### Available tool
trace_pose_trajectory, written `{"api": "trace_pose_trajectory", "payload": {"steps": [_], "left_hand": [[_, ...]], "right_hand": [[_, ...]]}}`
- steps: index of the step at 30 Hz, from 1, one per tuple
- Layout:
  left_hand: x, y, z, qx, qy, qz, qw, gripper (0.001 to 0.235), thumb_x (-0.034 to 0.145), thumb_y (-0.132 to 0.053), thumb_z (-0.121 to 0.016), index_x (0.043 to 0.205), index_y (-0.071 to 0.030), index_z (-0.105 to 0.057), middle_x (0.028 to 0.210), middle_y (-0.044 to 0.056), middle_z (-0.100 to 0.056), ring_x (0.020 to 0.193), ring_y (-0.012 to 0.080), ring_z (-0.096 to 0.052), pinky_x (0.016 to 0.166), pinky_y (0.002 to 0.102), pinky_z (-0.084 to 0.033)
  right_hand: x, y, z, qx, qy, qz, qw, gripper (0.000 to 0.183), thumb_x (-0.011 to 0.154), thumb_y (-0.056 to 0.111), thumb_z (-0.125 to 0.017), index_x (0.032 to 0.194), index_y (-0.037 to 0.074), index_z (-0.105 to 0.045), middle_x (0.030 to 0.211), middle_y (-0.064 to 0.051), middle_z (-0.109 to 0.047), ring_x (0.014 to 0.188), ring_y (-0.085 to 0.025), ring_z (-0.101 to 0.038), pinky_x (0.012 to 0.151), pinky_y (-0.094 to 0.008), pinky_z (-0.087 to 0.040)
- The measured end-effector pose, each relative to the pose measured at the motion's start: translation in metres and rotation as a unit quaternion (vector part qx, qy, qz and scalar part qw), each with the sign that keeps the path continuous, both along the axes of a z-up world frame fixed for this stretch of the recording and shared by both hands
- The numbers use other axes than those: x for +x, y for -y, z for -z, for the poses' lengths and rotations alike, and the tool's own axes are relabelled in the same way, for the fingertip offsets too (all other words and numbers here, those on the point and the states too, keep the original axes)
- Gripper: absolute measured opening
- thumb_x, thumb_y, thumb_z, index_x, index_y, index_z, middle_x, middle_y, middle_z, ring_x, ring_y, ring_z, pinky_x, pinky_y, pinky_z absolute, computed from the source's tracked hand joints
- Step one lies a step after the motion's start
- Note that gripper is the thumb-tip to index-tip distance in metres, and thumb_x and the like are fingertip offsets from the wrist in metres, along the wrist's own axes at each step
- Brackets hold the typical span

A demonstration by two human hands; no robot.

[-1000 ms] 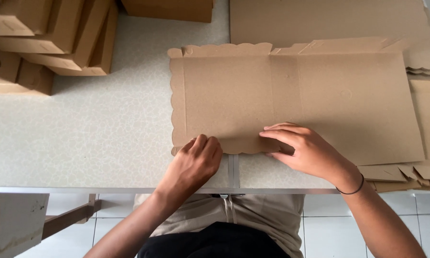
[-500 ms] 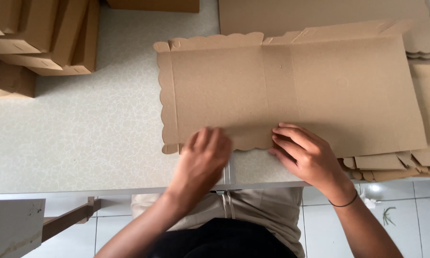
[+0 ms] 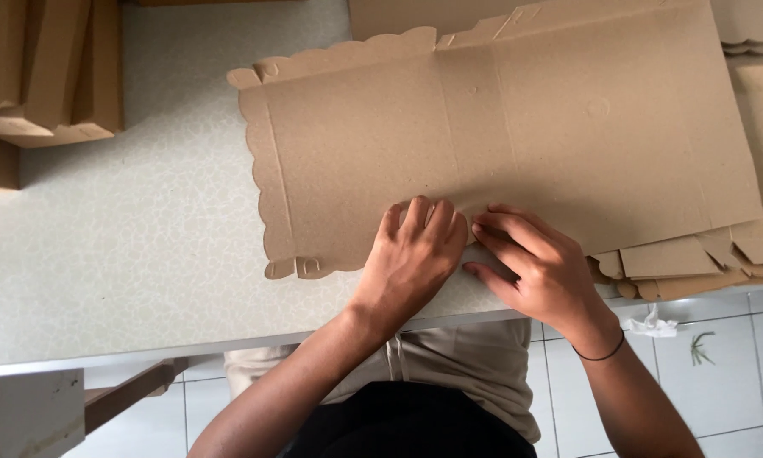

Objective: Folding flat cardboard templates into boxes and stacking them on a table.

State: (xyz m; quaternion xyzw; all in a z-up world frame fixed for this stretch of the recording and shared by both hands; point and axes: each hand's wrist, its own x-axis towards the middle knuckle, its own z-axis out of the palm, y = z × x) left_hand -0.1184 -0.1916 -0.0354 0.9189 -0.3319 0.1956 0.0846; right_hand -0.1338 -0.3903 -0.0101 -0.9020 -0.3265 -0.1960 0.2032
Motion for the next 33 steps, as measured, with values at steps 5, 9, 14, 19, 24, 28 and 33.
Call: {"api": "trace_pose_trajectory", "payload": {"steps": [5, 9, 14, 19, 24, 28, 33], "left_hand": [[0.001, 0.001, 0.004, -0.041, 0.069, 0.038, 0.996, 0.001, 0.089, -0.007, -0.073, 0.089, -0.008, -0.074, 0.086, 0.009, -0.057, 0.090, 0.0300, -0.065, 0.086, 0.047, -0.058], [0.001, 0.000, 0.001, -0.047, 0.068, 0.045, 0.996, 0.003, 0.088, -0.006, -0.072, 0.090, -0.006, -0.073, 0.085, 0.009, -0.056, 0.091, 0.0315, -0.066, 0.085, 0.048, -0.060], [0.002, -0.001, -0.006, -0.059, 0.040, 0.041, 0.997, 0.007, 0.086, -0.009, -0.076, 0.092, -0.007, -0.076, 0.084, 0.005, -0.057, 0.092, 0.0291, -0.068, 0.083, 0.045, -0.062], [0.004, 0.001, 0.003, -0.057, 0.047, 0.041, 0.996, 0.002, 0.092, -0.007, -0.072, 0.091, -0.008, -0.074, 0.081, 0.005, -0.054, 0.089, 0.0289, -0.067, 0.085, 0.044, -0.061], [0.004, 0.001, 0.001, -0.047, 0.045, 0.039, 0.997, 0.002, 0.094, -0.010, -0.072, 0.092, -0.009, -0.074, 0.081, 0.004, -0.055, 0.090, 0.0279, -0.068, 0.085, 0.043, -0.061], [0.005, 0.000, -0.007, -0.041, 0.031, 0.040, 0.998, 0.003, 0.091, -0.010, -0.075, 0.093, -0.009, -0.075, 0.079, 0.004, -0.057, 0.089, 0.0269, -0.069, 0.085, 0.043, -0.061], [0.005, 0.003, -0.002, -0.034, 0.042, 0.035, 0.998, 0.002, 0.091, -0.009, -0.076, 0.092, -0.009, -0.076, 0.078, 0.004, -0.058, 0.089, 0.0266, -0.069, 0.085, 0.044, -0.062]], "right_hand": [[-0.001, 0.004, 0.001, 0.017, -0.014, -0.001, 1.000, 0.019, 0.086, 0.014, -0.080, 0.103, 0.005, -0.077, 0.111, -0.008, -0.073, 0.113, -0.031, -0.070, 0.089, -0.039, -0.058], [-0.002, 0.005, 0.003, 0.012, -0.005, -0.002, 1.000, 0.016, 0.090, 0.015, -0.076, 0.102, 0.005, -0.076, 0.114, -0.010, -0.072, 0.114, -0.032, -0.070, 0.089, -0.040, -0.059], [-0.001, 0.003, 0.000, -0.007, 0.003, -0.004, 1.000, 0.015, 0.090, 0.014, -0.076, 0.103, 0.005, -0.076, 0.114, -0.010, -0.072, 0.114, -0.032, -0.070, 0.089, -0.040, -0.059], [-0.002, 0.004, 0.001, 0.008, -0.023, 0.001, 1.000, 0.017, 0.090, 0.012, -0.076, 0.105, 0.005, -0.075, 0.116, -0.011, -0.072, 0.115, -0.032, -0.069, 0.091, -0.041, -0.058], [-0.001, 0.004, -0.002, 0.003, -0.034, 0.010, 0.999, 0.021, 0.088, 0.011, -0.077, 0.107, 0.001, -0.074, 0.115, -0.014, -0.070, 0.114, -0.035, -0.069, 0.090, -0.043, -0.059], [0.000, 0.004, -0.003, -0.035, -0.026, 0.004, 0.999, 0.022, 0.090, 0.014, -0.075, 0.108, 0.001, -0.074, 0.113, -0.014, -0.068, 0.114, -0.033, -0.068, 0.092, -0.041, -0.058], [-0.001, 0.006, 0.002, -0.100, 0.008, 0.005, 0.995, 0.025, 0.095, 0.023, -0.070, 0.109, 0.002, -0.073, 0.117, -0.012, -0.065, 0.119, -0.030, -0.066, 0.097, -0.038, -0.056]]}}
